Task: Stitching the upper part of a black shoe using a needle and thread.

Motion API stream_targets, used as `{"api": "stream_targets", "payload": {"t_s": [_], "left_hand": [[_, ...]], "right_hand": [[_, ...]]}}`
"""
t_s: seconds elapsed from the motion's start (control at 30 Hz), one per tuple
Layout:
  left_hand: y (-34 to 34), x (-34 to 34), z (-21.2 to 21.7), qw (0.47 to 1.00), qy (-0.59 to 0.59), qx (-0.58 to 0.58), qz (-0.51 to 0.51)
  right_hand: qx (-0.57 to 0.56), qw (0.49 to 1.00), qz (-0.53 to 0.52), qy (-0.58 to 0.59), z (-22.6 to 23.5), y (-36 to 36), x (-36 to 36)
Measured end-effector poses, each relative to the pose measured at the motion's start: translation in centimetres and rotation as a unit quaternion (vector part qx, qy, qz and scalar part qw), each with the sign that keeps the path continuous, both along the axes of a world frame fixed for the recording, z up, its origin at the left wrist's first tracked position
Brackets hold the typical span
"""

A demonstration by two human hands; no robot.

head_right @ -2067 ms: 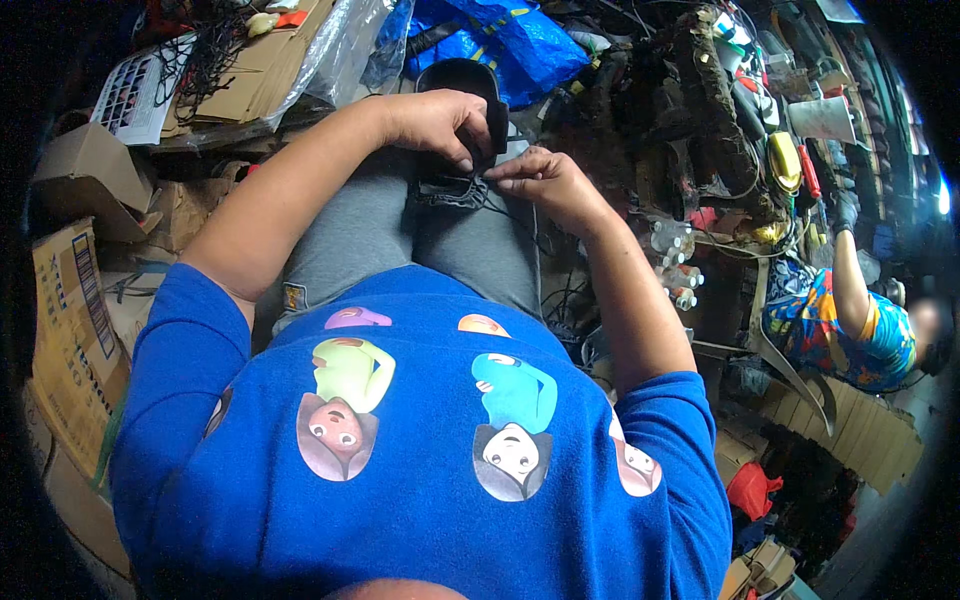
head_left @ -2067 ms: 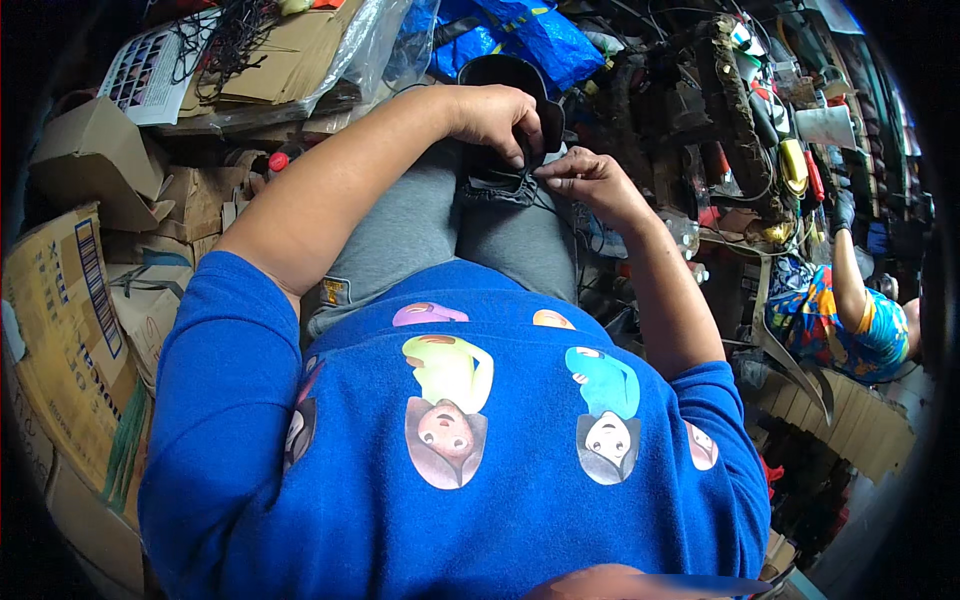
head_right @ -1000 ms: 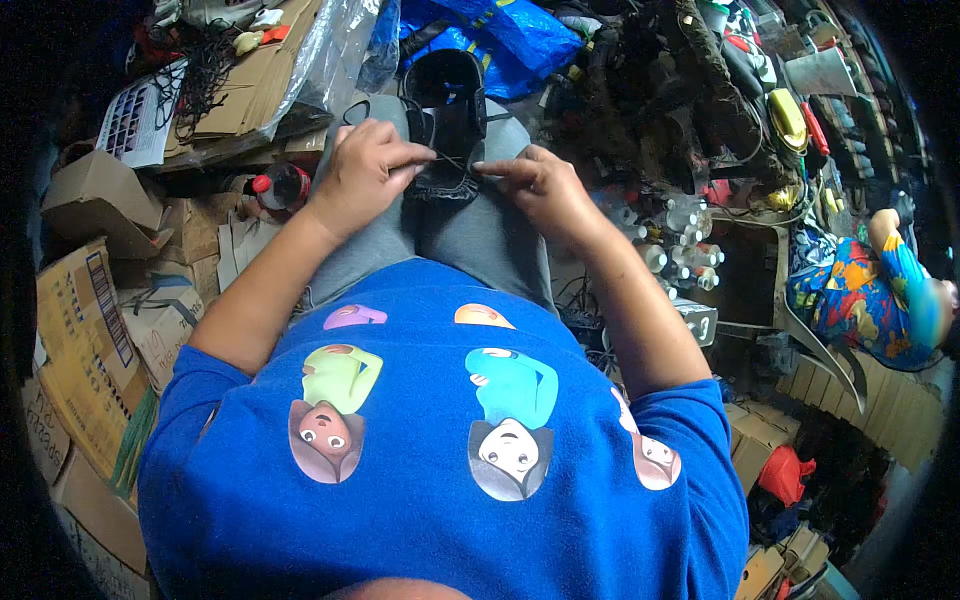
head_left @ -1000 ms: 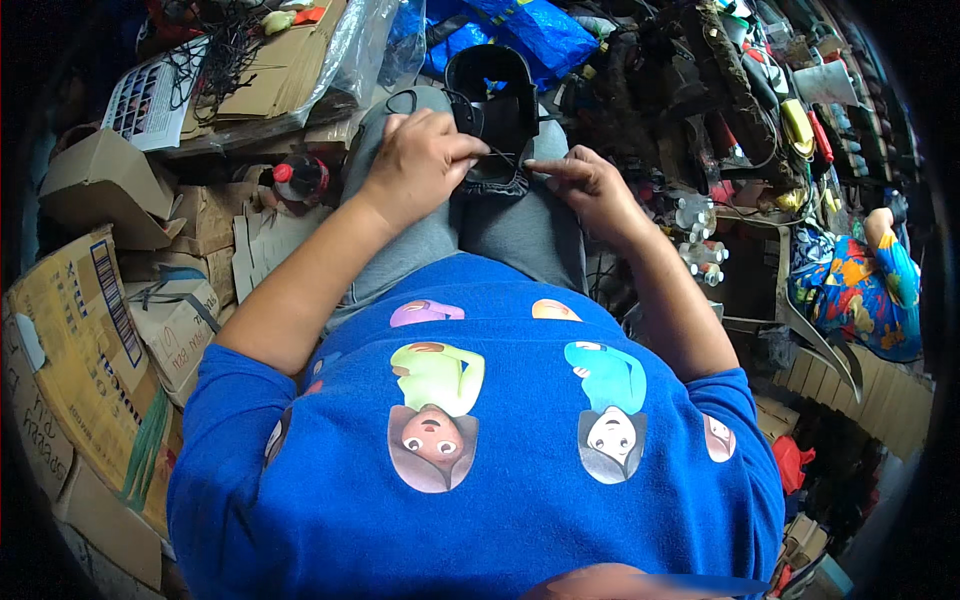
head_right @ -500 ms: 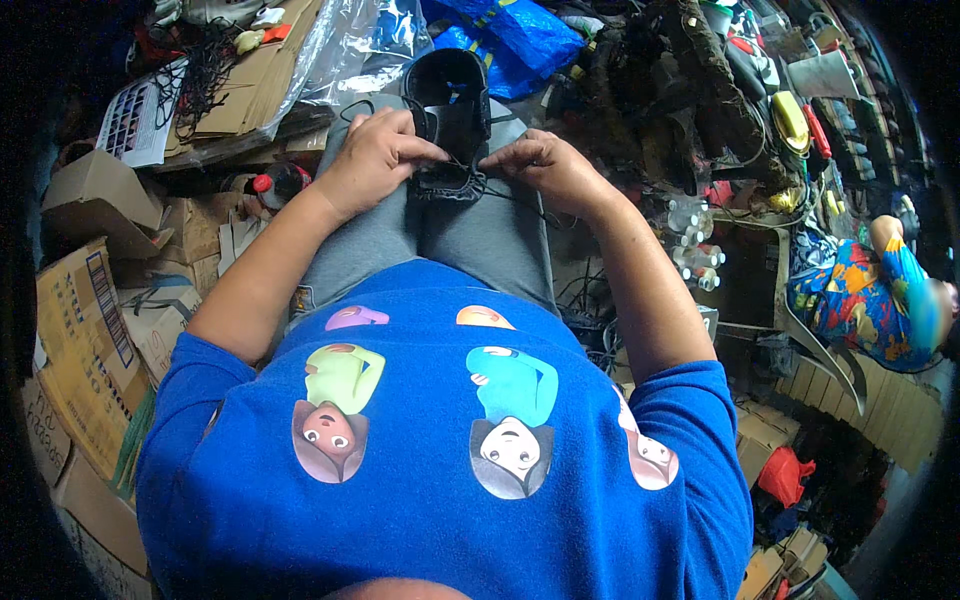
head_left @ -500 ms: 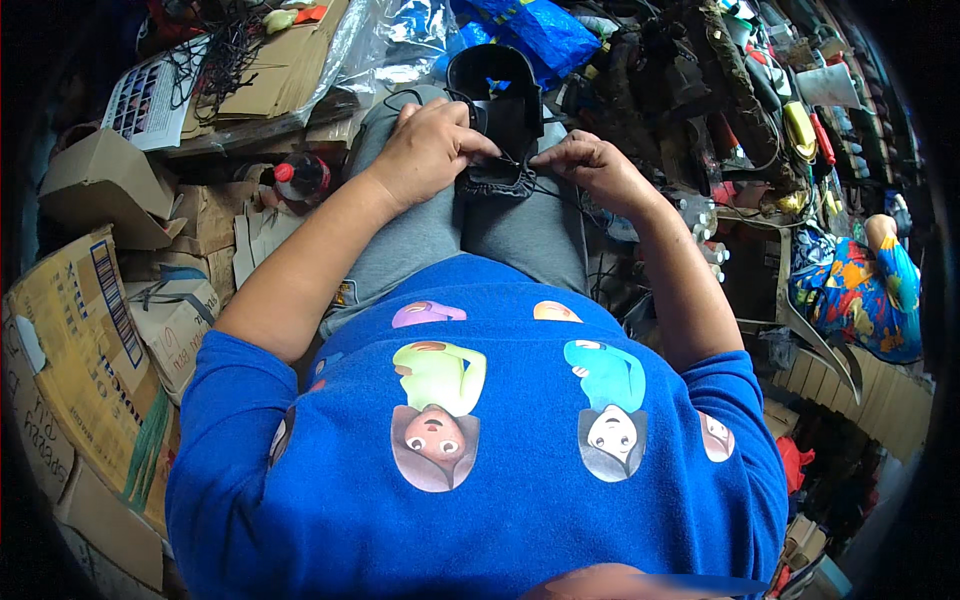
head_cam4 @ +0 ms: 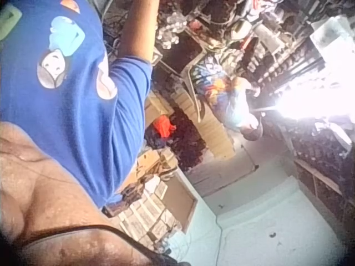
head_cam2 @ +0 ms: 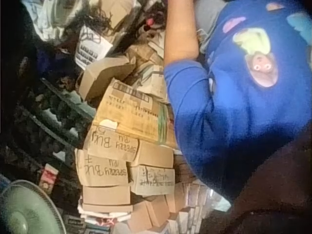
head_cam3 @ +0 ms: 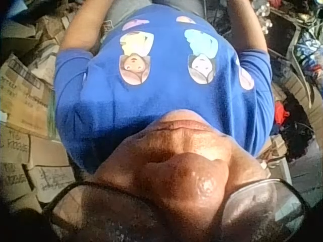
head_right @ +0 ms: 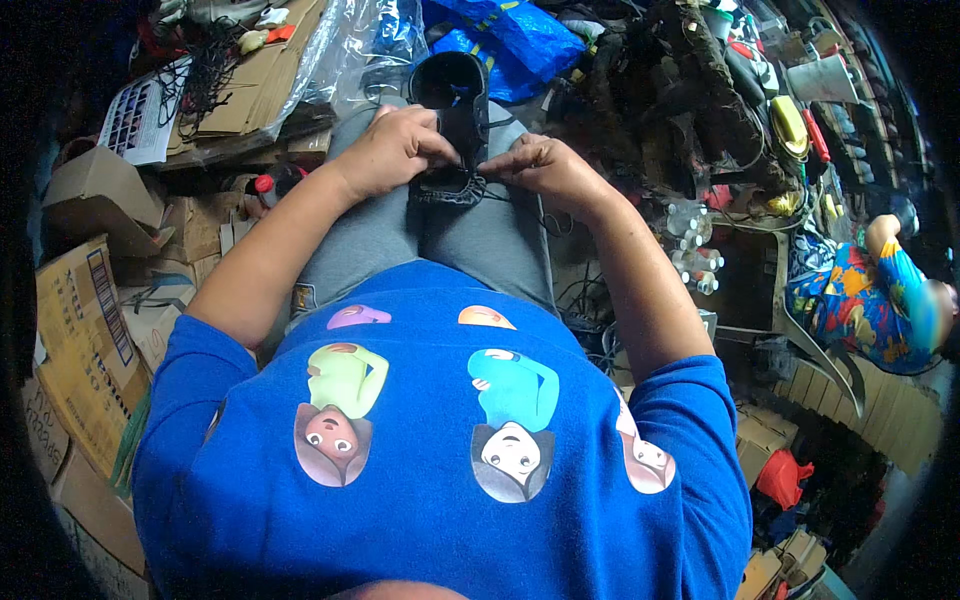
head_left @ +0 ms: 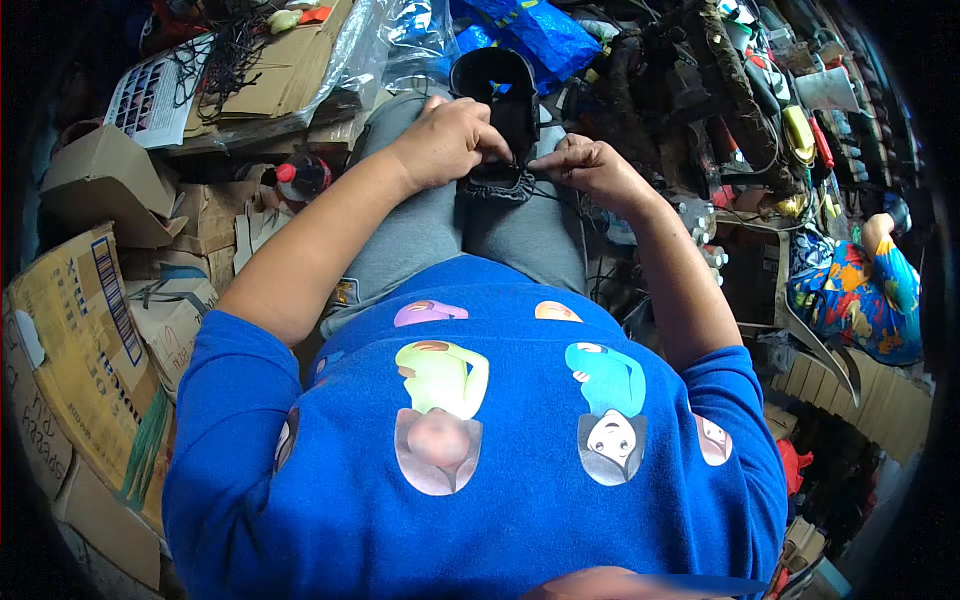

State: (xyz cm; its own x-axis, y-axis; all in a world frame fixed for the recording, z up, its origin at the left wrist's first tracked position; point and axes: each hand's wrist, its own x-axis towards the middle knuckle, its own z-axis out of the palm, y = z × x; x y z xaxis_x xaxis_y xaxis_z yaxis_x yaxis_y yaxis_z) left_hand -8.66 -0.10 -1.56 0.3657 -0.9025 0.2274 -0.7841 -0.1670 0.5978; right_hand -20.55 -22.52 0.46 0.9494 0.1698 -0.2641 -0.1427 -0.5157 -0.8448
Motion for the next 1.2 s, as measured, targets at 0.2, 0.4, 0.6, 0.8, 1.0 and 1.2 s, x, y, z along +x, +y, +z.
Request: {"api": "stream_targets", "payload": {"t_s": [0.2,0.4,0.6,0.8,1.0,1.2], "left_hand": [[-1.0,0.7,0.0,0.999,-0.036,-0.004,-0.038],[0.3,-0.7,0.3,0.998,-0.051,-0.013,-0.025],[0.5,-0.7,0.3,0.999,-0.045,-0.004,-0.013],[0.6,-0.6,0.3,0.999,-0.047,-0.001,-0.016],[0.6,-0.5,0.0,0.999,-0.048,-0.006,-0.019],[-0.7,0.0,0.4,1.000,0.003,0.005,-0.023]], "right_hand": [[-0.015,1.000,0.013,-0.015,0.3,0.3,0.3],[-0.108,0.993,0.002,-0.045,0.9,0.8,-1.2],[-0.074,0.996,-0.021,-0.037,0.9,1.1,-1.4],[-0.036,0.999,-0.026,-0.032,0.3,0.8,-1.4],[-0.028,0.999,-0.026,-0.018,0.2,0.7,-1.4],[-0.006,1.000,-0.030,-0.001,0.3,1.0,-1.1]]}}
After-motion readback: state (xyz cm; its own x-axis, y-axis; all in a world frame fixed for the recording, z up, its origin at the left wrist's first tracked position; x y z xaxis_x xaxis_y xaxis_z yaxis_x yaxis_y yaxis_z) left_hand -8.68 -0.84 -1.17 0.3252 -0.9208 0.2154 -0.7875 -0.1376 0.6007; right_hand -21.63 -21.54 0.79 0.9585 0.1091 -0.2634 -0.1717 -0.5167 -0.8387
